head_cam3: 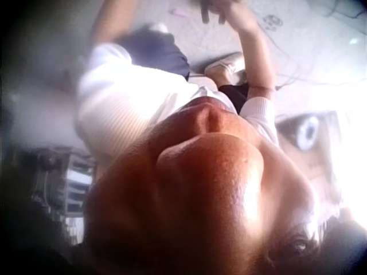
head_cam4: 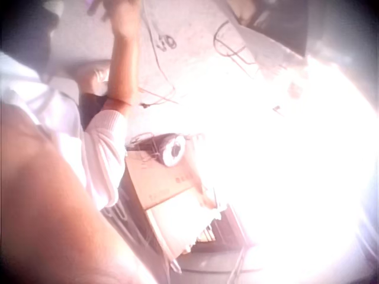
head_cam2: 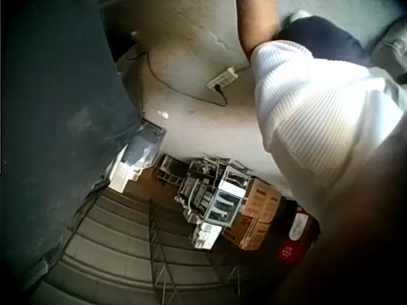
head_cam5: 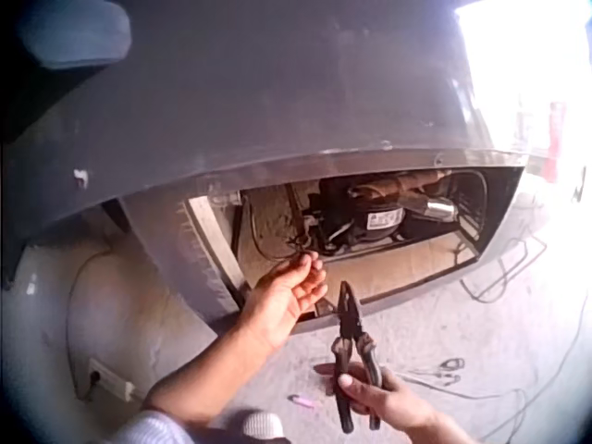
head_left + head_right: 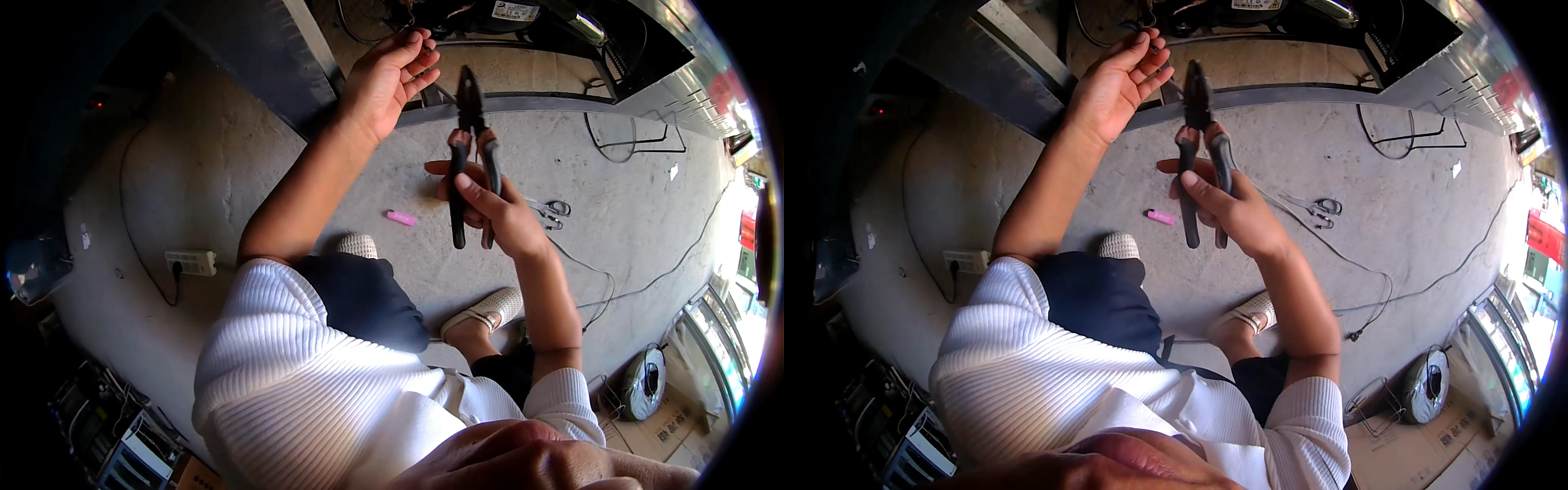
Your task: The person works on the wiring and internal components of an appliance, using pliers and scissors to handle wires and a black component.
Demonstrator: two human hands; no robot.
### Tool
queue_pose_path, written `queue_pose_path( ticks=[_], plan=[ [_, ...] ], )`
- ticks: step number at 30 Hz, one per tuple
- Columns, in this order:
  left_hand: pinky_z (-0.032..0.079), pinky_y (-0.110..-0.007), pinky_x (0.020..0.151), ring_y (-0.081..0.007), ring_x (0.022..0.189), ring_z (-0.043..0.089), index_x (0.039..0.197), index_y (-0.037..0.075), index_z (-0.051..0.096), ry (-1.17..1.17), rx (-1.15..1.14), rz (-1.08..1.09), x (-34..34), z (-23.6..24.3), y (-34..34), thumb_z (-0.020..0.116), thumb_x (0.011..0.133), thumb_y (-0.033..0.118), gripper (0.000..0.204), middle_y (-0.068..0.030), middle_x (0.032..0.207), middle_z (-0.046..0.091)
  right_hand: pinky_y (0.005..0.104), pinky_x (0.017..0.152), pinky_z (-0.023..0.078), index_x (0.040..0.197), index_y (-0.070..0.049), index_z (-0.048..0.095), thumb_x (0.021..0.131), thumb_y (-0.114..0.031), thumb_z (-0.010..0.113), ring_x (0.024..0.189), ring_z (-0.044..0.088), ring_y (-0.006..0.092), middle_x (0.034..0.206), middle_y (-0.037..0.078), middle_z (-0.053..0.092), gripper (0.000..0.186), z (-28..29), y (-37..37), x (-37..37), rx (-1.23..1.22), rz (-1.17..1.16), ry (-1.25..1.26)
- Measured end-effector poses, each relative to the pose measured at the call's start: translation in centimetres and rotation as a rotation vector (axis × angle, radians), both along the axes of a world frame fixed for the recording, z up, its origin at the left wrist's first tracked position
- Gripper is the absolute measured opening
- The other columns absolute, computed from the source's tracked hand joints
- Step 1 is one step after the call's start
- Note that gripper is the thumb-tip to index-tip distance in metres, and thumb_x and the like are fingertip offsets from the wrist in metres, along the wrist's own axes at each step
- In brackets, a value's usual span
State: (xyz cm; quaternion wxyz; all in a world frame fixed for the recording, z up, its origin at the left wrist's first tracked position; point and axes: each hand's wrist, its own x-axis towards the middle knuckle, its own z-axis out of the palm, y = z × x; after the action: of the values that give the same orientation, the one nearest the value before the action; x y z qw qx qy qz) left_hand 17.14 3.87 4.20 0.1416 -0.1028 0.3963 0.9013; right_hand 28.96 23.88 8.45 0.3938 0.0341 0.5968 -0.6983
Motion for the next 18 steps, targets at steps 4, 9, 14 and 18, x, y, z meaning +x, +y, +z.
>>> queue_pose_path(
  ticks=[4,9,14,18],
  plan=[
    [0.054,-0.035,0.093,-0.0164,0.105,0.066,0.115,0.008,0.064,-0.009,-0.051,-0.006,0.3,0.4,0.0,0.060,0.099,0.020,0.020,-0.0017,0.108,0.068,0.0269,0.086,0.051,0.141,0.000,0.044,0.098,-0.020,0.054,0.085,0.059,0.0096,0.120,0.010,0.064,0.048,-0.7,-1.2,-0.5,-0.131,-0.023,-0.078],
    [0.056,-0.033,0.090,-0.0177,0.106,0.066,0.118,0.005,0.063,0.035,-0.037,-0.027,0.3,0.1,0.0,0.057,0.101,0.018,0.022,-0.0036,0.108,0.068,0.0290,0.087,0.052,0.141,0.003,0.044,0.096,-0.016,0.056,0.084,0.061,0.0112,0.120,0.014,0.064,0.050,-1.5,-1.1,-1.4,-0.271,-0.003,-0.140],
    [0.056,-0.030,0.088,-0.0191,0.106,0.066,0.117,0.004,0.063,0.070,-0.016,-0.037,0.2,-0.3,-0.1,0.055,0.101,0.016,0.022,-0.0042,0.107,0.068,0.0293,0.081,0.055,0.141,0.008,0.041,0.093,-0.015,0.058,0.078,0.064,0.0134,0.121,0.021,0.063,0.056,-1.6,-0.8,-2.0,-0.330,-0.012,-0.162],
    [0.056,-0.029,0.089,-0.0196,0.107,0.066,0.117,0.004,0.063,0.048,-0.041,-0.016,0.3,0.1,0.1,0.055,0.101,0.015,0.021,-0.0044,0.106,0.068,0.0289,0.074,0.059,0.143,0.012,0.033,0.092,-0.013,0.056,0.074,0.068,0.0177,0.123,0.029,0.060,0.062,-1.2,-0.6,-2.4,-0.353,-0.023,-0.174]
  ],
)
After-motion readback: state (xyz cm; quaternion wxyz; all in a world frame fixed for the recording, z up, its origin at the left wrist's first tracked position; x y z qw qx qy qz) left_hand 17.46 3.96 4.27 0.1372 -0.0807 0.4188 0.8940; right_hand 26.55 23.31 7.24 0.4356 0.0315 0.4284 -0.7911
